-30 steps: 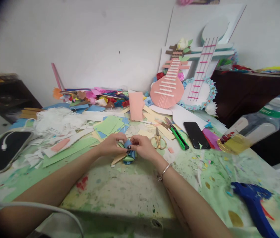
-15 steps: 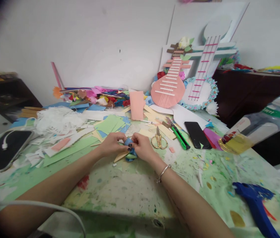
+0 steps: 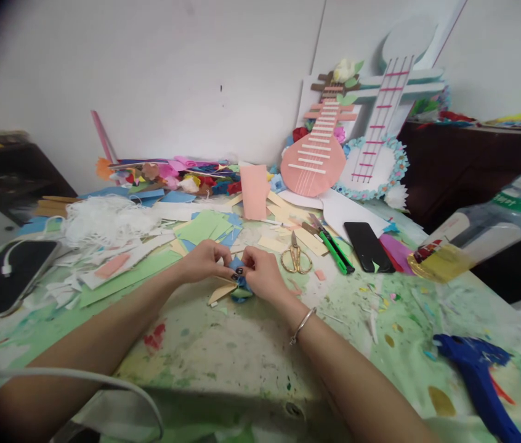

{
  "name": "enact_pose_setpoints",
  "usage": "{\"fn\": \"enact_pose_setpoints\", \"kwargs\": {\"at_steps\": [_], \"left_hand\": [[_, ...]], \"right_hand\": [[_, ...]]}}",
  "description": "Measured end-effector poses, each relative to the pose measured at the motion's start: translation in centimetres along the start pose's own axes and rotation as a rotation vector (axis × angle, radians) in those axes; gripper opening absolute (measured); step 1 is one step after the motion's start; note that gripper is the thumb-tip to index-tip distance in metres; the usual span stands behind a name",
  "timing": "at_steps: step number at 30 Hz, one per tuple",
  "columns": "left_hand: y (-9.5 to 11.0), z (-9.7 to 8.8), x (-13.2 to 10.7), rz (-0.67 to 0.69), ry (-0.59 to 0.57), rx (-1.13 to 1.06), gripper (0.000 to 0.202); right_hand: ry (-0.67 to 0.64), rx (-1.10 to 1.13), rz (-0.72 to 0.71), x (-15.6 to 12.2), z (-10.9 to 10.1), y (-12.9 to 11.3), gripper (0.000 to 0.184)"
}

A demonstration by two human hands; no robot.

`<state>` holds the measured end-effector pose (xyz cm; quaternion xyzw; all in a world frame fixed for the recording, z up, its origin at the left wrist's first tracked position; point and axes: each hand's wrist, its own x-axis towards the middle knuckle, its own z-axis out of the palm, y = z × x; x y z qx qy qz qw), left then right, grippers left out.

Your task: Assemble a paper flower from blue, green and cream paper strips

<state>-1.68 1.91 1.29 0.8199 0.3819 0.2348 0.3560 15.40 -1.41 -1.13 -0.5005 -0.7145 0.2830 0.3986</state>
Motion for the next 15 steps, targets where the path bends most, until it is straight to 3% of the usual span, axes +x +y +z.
{"fn": "enact_pose_setpoints", "kwargs": {"at_steps": [5, 8, 15], "left_hand": [[0.3, 0.2, 0.0, -0.044, 0.034, 0.034, 0.023], [0.0, 0.1, 0.0, -0.012, 0.03, 0.018, 0.021], [-1.3, -0.8, 0.0, -0.012, -0.246, -0.171, 0.027]], "right_hand": [[0.045, -0.065, -0.01, 0.0, 0.1, -0.1, 0.015], [0.018, 0.004, -0.024, 0.1, 0.0, 0.2, 0.016], [-0.378, 0.411, 0.026, 0.3, -1.3, 1.0, 0.009]]}}
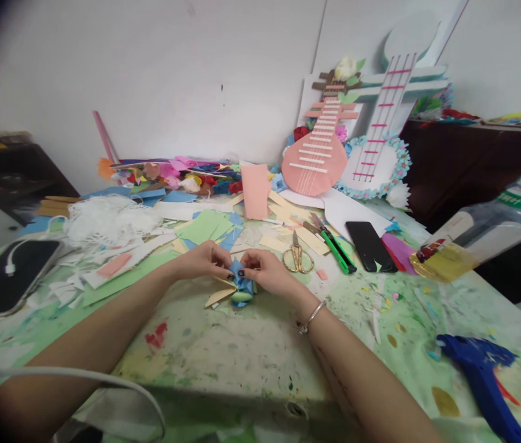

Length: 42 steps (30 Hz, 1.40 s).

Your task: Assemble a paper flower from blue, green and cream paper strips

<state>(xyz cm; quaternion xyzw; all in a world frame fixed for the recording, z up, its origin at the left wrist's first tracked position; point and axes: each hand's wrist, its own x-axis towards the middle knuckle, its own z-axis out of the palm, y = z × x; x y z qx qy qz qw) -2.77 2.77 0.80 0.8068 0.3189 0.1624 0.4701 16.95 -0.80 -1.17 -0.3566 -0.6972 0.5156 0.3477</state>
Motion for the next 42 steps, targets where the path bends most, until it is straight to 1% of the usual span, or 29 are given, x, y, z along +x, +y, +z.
{"fn": "enact_pose_setpoints", "kwargs": {"at_steps": [2, 5, 8, 14, 19, 24, 27, 30, 33, 38, 40, 42], "left_hand": [[0.2, -0.2, -0.2, 0.009, -0.03, -0.009, 0.029], [0.9, -0.3, -0.4, 0.011, -0.038, 0.021, 0.029], [1.2, -0.3, -0.4, 0.015, -0.043, 0.04, 0.026], [0.4, -0.1, -0.1, 0.007, -0.142, 0.024, 0.021], [0.1, 0.5, -0.2, 0.012, -0.058, 0.09, 0.013], [0.1, 1.0, -0.4, -0.006, 0.029, 0.116, 0.011], [0.1, 1.2, -0.3, -0.033, 0.05, 0.073, 0.013], [0.2, 1.3, -0.2, -0.05, 0.044, 0.031, 0.017], [0.4, 1.4, -0.1, -0.048, 0.041, 0.009, 0.019], [0.4, 1.7, -0.1, -0.055, 0.005, -0.086, 0.02], [0.3, 1.9, 0.0, -0.045, 0.014, -0.159, 0.02], [0.3, 2.1, 0.2, -0.037, 0.057, -0.211, 0.022]], "right_hand": [[-0.08, 0.101, 0.039, -0.2, -0.3, -0.2, 0.012], [-0.133, 0.164, 0.074, -0.4, -0.4, -0.4, 0.017], [-0.139, 0.163, 0.076, -0.5, -0.4, -0.3, 0.02], [-0.122, 0.137, 0.075, -0.6, -0.1, -0.1, 0.018], [-0.08, 0.103, 0.074, -0.4, 0.0, -0.1, 0.017], [-0.058, 0.094, 0.093, -0.3, -0.1, -0.1, 0.018], [-0.103, 0.114, 0.11, -0.3, -0.4, -0.2, 0.019], [-0.162, 0.136, 0.109, -0.4, -0.8, -0.4, 0.019], [-0.195, 0.14, 0.093, -0.6, -1.0, -0.7, 0.017], [-0.144, 0.139, 0.039, -0.6, -0.5, -0.9, 0.019], [-0.08, 0.132, 0.011, -0.6, -0.2, -0.9, 0.017], [0.005, 0.099, -0.024, -0.6, 0.0, -0.8, 0.015]]}}
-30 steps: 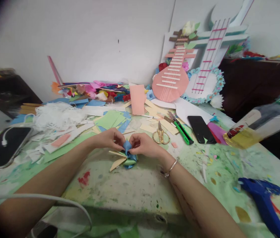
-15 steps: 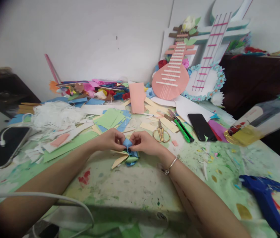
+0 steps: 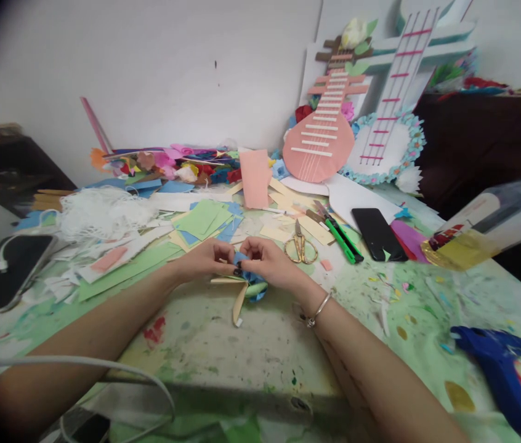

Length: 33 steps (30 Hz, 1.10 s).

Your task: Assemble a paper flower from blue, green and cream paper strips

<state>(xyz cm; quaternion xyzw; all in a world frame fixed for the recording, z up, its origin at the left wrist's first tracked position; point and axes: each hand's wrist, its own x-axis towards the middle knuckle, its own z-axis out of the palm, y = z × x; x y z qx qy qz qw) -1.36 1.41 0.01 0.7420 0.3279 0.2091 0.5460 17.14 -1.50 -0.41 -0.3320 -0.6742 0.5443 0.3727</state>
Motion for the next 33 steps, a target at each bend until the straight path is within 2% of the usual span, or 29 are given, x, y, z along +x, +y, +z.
{"fn": "enact_pose_setpoints", "kwargs": {"at_steps": [2, 8, 13, 17, 21, 23, 26, 28, 33], "left_hand": [[0.1, 0.2, 0.1, -0.009, 0.043, -0.015, 0.024], [0.4, 0.6, 0.1, -0.022, 0.095, 0.051, 0.021], [0.3, 0.9, 0.1, 0.019, 0.158, 0.206, 0.019], [0.6, 1.1, 0.0, 0.055, 0.274, 0.369, 0.019], [0.8, 0.8, -0.2, 0.112, 0.323, 0.475, 0.018], [0.7, 0.5, -0.2, 0.139, 0.297, 0.487, 0.019], [0.6, -0.1, -0.2, 0.153, 0.226, 0.477, 0.019], [0.5, -0.3, -0.1, 0.159, 0.2, 0.466, 0.019], [0.3, -0.6, -0.1, 0.152, 0.158, 0.413, 0.02]], "right_hand": [[0.054, -0.052, -0.039, 0.0, 0.0, 0.0, 0.014], [0.101, -0.211, -0.1, 0.1, -0.3, 0.2, 0.011], [0.21, -0.417, -0.098, 0.3, 0.0, 0.9, 0.009], [0.341, -0.566, -0.129, 0.3, 0.9, 0.8, 0.011], [0.429, -0.612, -0.181, 0.2, 1.4, 0.5, 0.011], [0.383, -0.526, -0.171, 0.2, 1.1, 0.3, 0.009], [0.183, -0.32, -0.078, 0.0, 0.0, 0.2, 0.004], [0.073, -0.212, -0.017, -0.1, -0.7, 0.1, 0.008], [0.031, -0.12, 0.041, -0.2, -1.3, 0.0, 0.016]]}}
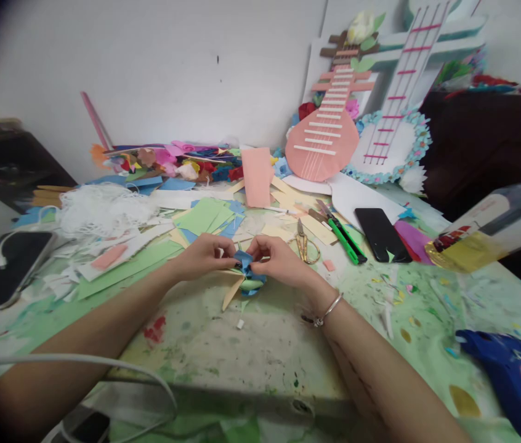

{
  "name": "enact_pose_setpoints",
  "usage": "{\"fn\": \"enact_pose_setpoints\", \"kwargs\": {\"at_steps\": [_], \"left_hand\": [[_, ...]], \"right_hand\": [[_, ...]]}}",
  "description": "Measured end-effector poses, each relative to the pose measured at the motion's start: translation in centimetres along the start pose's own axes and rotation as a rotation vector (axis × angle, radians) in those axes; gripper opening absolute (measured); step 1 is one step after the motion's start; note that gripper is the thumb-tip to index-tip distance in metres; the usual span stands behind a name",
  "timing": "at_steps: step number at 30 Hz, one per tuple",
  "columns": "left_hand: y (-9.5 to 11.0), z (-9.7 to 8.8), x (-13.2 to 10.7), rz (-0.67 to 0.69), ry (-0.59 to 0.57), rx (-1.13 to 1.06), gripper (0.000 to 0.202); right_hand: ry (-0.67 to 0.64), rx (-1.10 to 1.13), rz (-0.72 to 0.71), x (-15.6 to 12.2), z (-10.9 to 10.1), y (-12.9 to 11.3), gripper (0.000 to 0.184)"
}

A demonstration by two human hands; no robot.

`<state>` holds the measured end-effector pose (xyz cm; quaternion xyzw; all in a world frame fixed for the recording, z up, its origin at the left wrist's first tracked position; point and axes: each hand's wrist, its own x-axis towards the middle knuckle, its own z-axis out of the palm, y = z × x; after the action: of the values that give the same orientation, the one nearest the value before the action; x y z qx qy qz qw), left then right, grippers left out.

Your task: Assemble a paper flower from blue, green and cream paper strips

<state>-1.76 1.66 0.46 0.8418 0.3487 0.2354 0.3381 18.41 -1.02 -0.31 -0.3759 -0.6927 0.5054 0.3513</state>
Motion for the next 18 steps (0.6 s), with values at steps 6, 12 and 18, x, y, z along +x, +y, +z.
{"fn": "enact_pose_setpoints", "kwargs": {"at_steps": [6, 12, 18], "left_hand": [[0.1, 0.0, -0.2, -0.028, -0.001, -0.07, 0.019], [0.3, 0.4, -0.1, -0.065, 0.046, -0.092, 0.019], [0.2, 0.4, -0.1, -0.086, 0.03, -0.101, 0.019]], "right_hand": [[-0.018, 0.04, 0.048, 0.1, 0.2, 0.1, 0.016], [0.087, -0.066, -0.004, 0.2, 0.8, 0.3, 0.014], [0.123, -0.1, -0.004, 0.2, 1.5, 0.4, 0.012]]}}
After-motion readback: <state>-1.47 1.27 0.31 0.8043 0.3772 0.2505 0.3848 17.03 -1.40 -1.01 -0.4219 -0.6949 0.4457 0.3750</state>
